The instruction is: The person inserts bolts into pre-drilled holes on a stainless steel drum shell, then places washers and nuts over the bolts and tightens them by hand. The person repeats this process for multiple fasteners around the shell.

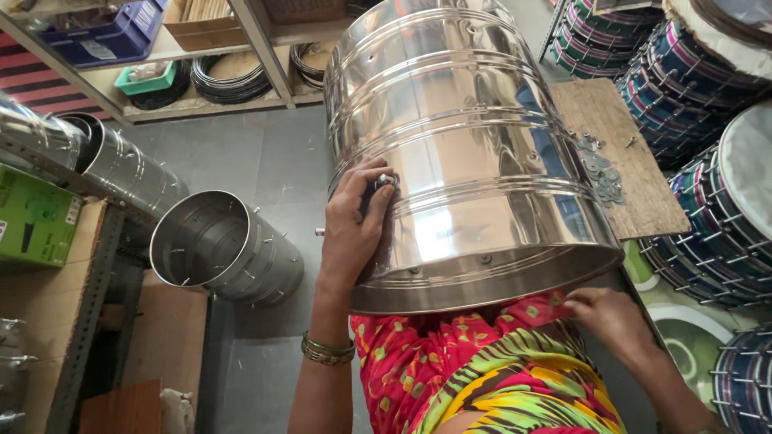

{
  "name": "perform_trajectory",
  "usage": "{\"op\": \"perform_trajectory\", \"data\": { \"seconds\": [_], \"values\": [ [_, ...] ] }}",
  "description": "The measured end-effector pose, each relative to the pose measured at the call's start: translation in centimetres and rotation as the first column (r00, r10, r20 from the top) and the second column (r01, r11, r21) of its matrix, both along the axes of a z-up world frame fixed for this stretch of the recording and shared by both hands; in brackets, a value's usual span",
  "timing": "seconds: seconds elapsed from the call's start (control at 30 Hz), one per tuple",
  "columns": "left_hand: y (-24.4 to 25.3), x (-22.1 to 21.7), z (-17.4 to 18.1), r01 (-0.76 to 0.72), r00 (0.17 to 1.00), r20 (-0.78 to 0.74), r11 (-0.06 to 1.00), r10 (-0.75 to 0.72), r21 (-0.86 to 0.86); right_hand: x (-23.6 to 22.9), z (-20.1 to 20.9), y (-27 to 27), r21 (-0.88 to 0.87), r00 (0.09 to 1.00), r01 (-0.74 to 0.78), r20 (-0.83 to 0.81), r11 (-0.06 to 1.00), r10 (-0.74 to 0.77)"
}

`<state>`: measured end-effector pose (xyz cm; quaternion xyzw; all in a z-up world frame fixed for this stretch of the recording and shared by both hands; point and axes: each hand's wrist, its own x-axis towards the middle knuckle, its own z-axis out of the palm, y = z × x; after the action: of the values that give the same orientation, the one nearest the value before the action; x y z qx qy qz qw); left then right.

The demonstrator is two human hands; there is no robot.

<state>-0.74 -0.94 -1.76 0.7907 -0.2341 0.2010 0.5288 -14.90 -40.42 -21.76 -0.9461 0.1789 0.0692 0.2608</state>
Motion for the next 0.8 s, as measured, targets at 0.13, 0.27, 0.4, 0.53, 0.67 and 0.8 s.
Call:
{"op": "perform_trajectory", "data": {
  "seconds": [0.13,0.27,0.4,0.53,0.67,0.8],
  "values": [
    [-0.9,0.4,0.3,-0.038,0.999,0.017,0.998,0.037,0.041,1.0,2.1,4.0,0.29,0.993,-0.121,0.034,0.949,0.116],
    [-1.6,0.7,0.5,-0.118,0.993,-0.028,0.993,0.118,0.008,6.2,2.3,8.0,0.487,0.986,-0.165,0.111,0.857,0.127],
    [-1.9,0.3,1.0,-0.159,0.985,-0.069,0.987,0.159,0.003,13.1,-1.1,11.3,0.807,0.975,-0.164,0.219,0.568,-0.029],
    [-2.0,0.0,1.2,-0.183,0.981,-0.066,0.983,0.183,0.009,19.0,-5.2,13.6,0.922,0.912,-0.37,0.336,-0.113,-0.236],
    [-1.7,0.3,1.0,-0.172,0.984,-0.037,0.985,0.172,0.007,20.3,-6.3,15.7,0.747,0.899,-0.437,0.365,-0.501,-0.24],
    [-1.7,0.2,0.6,-0.161,0.986,-0.047,0.987,0.161,-0.011,18.5,-4.4,16.3,0.819,0.905,-0.417,0.336,-0.394,-0.26]
  ]
}}
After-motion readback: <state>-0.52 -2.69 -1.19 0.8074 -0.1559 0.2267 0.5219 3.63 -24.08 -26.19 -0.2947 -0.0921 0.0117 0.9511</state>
